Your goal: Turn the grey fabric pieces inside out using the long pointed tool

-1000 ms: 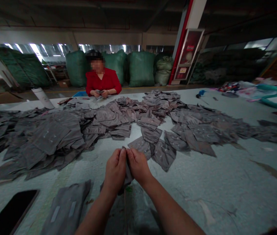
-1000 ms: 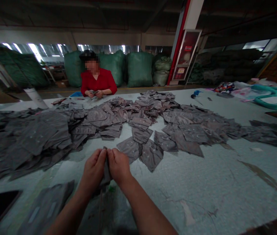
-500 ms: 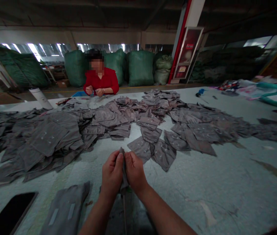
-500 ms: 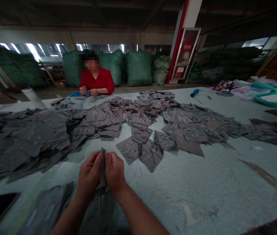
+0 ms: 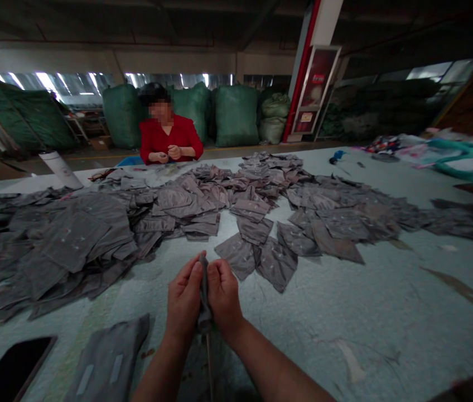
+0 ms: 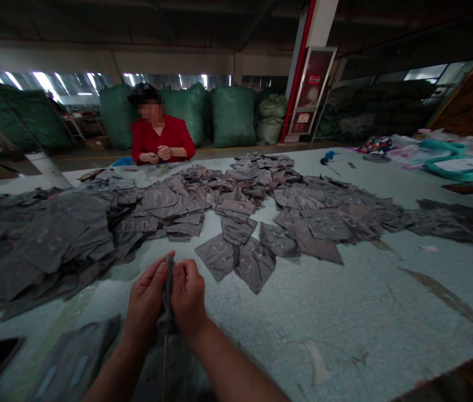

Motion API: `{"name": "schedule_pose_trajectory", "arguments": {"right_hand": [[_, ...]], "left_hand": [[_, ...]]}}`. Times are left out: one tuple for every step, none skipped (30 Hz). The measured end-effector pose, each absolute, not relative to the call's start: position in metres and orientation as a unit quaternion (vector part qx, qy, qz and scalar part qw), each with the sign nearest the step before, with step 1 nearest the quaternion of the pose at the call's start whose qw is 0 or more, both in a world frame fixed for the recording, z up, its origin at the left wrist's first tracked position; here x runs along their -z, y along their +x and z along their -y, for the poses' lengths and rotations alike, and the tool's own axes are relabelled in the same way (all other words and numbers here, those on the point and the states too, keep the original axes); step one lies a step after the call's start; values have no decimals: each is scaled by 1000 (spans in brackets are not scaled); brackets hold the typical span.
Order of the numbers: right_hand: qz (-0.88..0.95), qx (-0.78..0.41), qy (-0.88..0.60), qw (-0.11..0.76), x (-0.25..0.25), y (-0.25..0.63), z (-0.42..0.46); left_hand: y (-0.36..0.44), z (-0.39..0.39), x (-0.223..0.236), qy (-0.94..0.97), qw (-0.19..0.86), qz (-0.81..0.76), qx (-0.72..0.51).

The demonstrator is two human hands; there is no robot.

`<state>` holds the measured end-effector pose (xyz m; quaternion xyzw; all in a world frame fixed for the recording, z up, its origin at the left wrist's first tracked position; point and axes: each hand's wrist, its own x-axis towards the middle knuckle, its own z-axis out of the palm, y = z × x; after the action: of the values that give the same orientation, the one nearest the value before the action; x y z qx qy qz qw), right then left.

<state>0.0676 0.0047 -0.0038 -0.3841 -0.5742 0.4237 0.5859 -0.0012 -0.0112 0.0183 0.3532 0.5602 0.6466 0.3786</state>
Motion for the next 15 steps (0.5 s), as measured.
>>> {"name": "schedule_pose_trajectory", "arguments": {"right_hand": [[576, -430, -384, 580, 6, 66, -4], [581, -434, -383, 572, 7, 65, -5], [593, -433, -383, 560, 7, 65, -7], [611, -426, -386, 545, 6, 66, -10], [632, -413, -390, 527, 3, 68, -13], [652, -397, -396, 510, 1, 71, -15], [667, -384, -402, 497, -1, 74, -17], [673, -377, -406, 490, -2, 77, -18], [670, -378, -406, 492, -2, 79, -18], [658, -388, -405, 502, -1, 81, -16], [640, -403, -402, 515, 1, 80, -14], [619, -421, -399, 529, 3, 79, -11], [596, -439, -396, 543, 6, 75, -8], [575, -456, -392, 555, 9, 71, -6], [555, -472, -386, 565, 11, 67, -4]], "left_hand": [[-2, 14, -17, 355, 377, -565, -643], [-3, 16, -16, 360, 373, -570, -637], [-3, 17, -16, 369, 372, -575, -629], [-3, 18, -17, 374, 374, -578, -621], [-1, 18, -18, 376, 380, -577, -618], [1, 18, -19, 372, 388, -572, -620], [4, 17, -20, 361, 398, -564, -627], [7, 16, -20, 345, 408, -555, -638], [10, 15, -21, 328, 418, -546, -648], [12, 14, -22, 314, 426, -541, -653], [13, 14, -23, 311, 430, -541, -652], [12, 14, -25, 322, 424, -550, -644], [10, 14, -27, 350, 409, -566, -625], [6, 15, -30, 393, 383, -587, -596], [1, 16, -33, 443, 350, -608, -559]]}}
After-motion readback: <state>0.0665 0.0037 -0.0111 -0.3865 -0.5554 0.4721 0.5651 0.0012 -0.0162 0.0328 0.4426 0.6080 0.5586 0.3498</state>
